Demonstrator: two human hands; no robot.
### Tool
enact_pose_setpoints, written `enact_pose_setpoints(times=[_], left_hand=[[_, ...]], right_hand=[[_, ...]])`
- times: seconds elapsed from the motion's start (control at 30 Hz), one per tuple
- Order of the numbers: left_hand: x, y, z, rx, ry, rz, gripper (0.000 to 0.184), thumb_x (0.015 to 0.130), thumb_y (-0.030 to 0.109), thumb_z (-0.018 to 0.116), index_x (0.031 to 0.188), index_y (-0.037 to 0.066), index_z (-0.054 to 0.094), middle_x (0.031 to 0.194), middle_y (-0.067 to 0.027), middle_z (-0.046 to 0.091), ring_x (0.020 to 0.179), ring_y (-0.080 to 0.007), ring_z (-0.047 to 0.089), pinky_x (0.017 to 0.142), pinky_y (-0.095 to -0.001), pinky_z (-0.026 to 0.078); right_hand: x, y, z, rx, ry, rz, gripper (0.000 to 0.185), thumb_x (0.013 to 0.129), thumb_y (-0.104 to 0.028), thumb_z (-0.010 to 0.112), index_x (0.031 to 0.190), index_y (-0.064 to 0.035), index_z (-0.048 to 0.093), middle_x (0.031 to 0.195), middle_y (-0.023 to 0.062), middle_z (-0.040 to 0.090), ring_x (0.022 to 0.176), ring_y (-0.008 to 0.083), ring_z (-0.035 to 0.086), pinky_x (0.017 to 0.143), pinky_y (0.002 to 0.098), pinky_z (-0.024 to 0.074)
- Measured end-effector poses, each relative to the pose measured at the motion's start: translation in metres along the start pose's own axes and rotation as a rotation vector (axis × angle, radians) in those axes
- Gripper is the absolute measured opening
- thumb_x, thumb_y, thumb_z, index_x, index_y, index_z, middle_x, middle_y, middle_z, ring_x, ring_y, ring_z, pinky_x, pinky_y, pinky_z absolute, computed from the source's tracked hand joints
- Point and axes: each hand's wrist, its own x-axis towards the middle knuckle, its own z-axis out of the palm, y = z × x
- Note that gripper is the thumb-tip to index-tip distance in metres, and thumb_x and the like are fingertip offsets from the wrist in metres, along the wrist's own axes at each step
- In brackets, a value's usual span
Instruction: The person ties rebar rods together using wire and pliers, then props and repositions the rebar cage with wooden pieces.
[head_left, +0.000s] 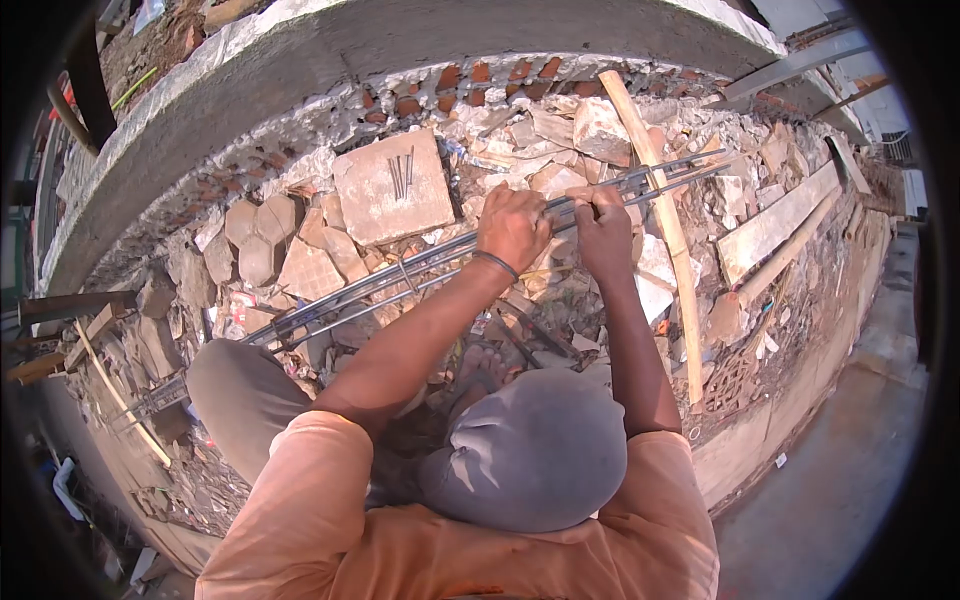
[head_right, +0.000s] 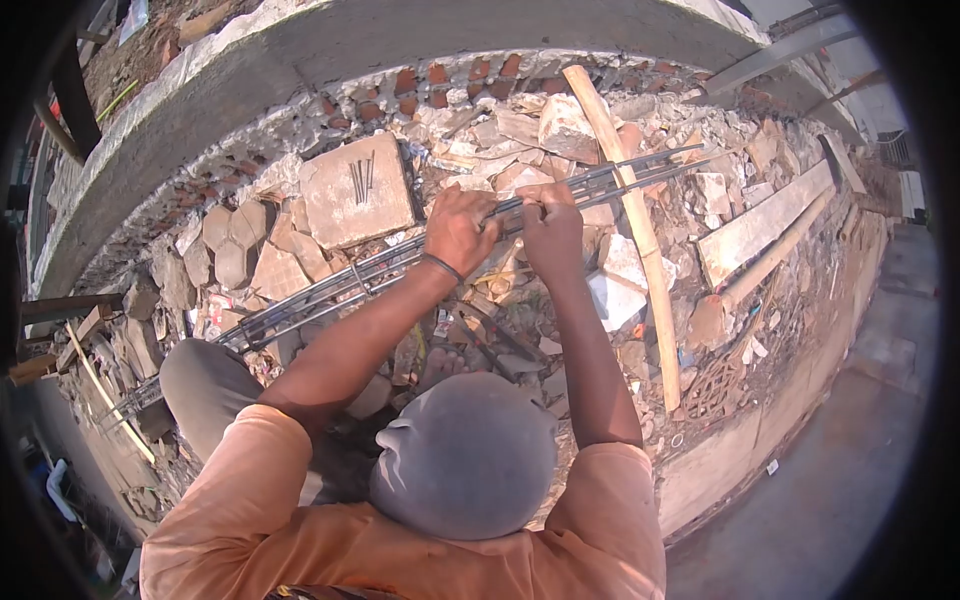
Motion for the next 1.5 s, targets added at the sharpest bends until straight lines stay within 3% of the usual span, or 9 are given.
enact_pose_setpoints(times=[0.17,0.27,0.47,0.6,0.7,0.83,1.07,1.3,1.5], left_hand=[[0.004,-0.012,0.004,0.003,0.003,0.135,0.026,0.075,0.007,0.067,0.1,0.0,0.065,0.104,-0.0152,0.065,0.101,-0.0358,0.058,0.098,-0.0444,0.043],[0.032,-0.031,-0.022,0.009,-0.398,0.347,0.025,0.075,0.004,0.061,0.1,0.0,0.064,0.101,-0.0152,0.064,0.101,-0.0351,0.059,0.095,-0.0419,0.046],[0.106,-0.031,-0.031,0.16,-0.84,0.869,0.024,0.093,0.018,0.044,0.091,0.002,0.062,0.095,-0.0132,0.06,0.098,-0.0303,0.059,0.09,-0.0379,0.049],[0.125,-0.03,-0.023,0.257,-0.827,1.329,0.015,0.088,0.014,0.054,0.09,0.004,0.065,0.095,-0.0087,0.06,0.095,-0.0279,0.059,0.089,-0.0363,0.05],[0.126,-0.045,-0.024,0.177,-0.769,1.294,0.018,0.086,0.016,0.057,0.097,0.005,0.065,0.102,-0.0084,0.062,0.098,-0.0289,0.06,0.09,-0.0378,0.05],[0.096,-0.043,-0.043,0.191,-0.769,0.7,0.026,0.091,0.023,0.059,0.112,0.008,0.063,0.111,-0.0118,0.062,0.103,-0.0312,0.061,0.09,-0.0402,0.05],[0.029,-0.07,-0.083,-0.196,-0.074,-0.117,0.03,0.093,0.021,0.06,0.117,0.003,0.062,0.11,-0.0159,0.065,0.101,-0.0299,0.064,0.089,-0.0375,0.05],[-0.03,-0.1,-0.125,-0.283,0.129,-0.238,0.021,0.09,0.011,0.059,0.107,0.003,0.067,0.107,-0.0143,0.067,0.1,-0.0299,0.065,0.089,-0.0358,0.05],[-0.052,-0.11,-0.162,-0.374,0.32,-0.27,0.021,0.089,0.015,0.059,0.106,0.006,0.068,0.098,-0.0148,0.069,0.092,-0.0298,0.067,0.083,-0.0363,0.051]], right_hand=[[-0.003,0.009,0.002,0.046,-0.04,-0.019,0.019,0.085,-0.006,0.055,0.097,-0.0007,0.069,0.09,0.0155,0.06,0.081,0.0282,0.061,0.074,0.0362,0.0476],[-0.008,0.024,0.002,0.029,-0.009,-0.036,0.019,0.086,-0.007,0.056,0.098,-0.0006,0.068,0.091,0.0149,0.06,0.081,0.0281,0.061,0.074,0.0358,0.0475],[-0.073,0.046,-0.009,0.093,-0.03,0.255,0.016,0.086,-0.007,0.057,0.097,-0.0015,0.068,0.094,0.015,0.061,0.085,0.0287,0.062,0.076,0.035,0.0479],[-0.164,0.1,0.028,-0.134,-0.253,0.331,0.029,0.08,-0.015,0.067,0.108,-0.0049,0.064,0.102,0.014,0.061,0.093,0.0314,0.06,0.087,0.0453,0.0435],[-0.199,0.095,0.05,-0.323,-0.302,0.19,0.048,0.074,-0.02,0.074,0.118,-0.007,0.059,0.112,0.0127,0.057,0.107,0.0319,0.053,0.091,0.0492,0.0398],[-0.202,0.094,0.048,-0.46,-0.457,0.094,0.07,0.068,-0.021,0.079,0.131,-0.0066,0.05,0.123,0.0136,0.049,0.117,0.0333,0.046,0.092,0.0491,0.0395],[-0.218,0.107,0.065,-0.784,-0.57,0.005,0.082,0.074,-0.025,0.074,0.142,0.0012,0.036,0.125,0.0169,0.047,0.116,0.0356,0.046,0.092,0.0501,0.0401],[-0.202,0.145,0.061,-0.854,-0.589,-0.189,0.059,0.088,-0.018,0.056,0.142,-0.0019,0.037,0.115,0.0179,0.052,0.102,0.0346,0.056,0.079,0.0435,0.049],[-0.216,0.091,0.036,-0.762,-0.672,0.317,0.045,0.089,-0.009,0.057,0.133,-0.0018,0.048,0.12,0.0163,0.058,0.101,0.0304,0.059,0.082,0.0397,0.0514]])
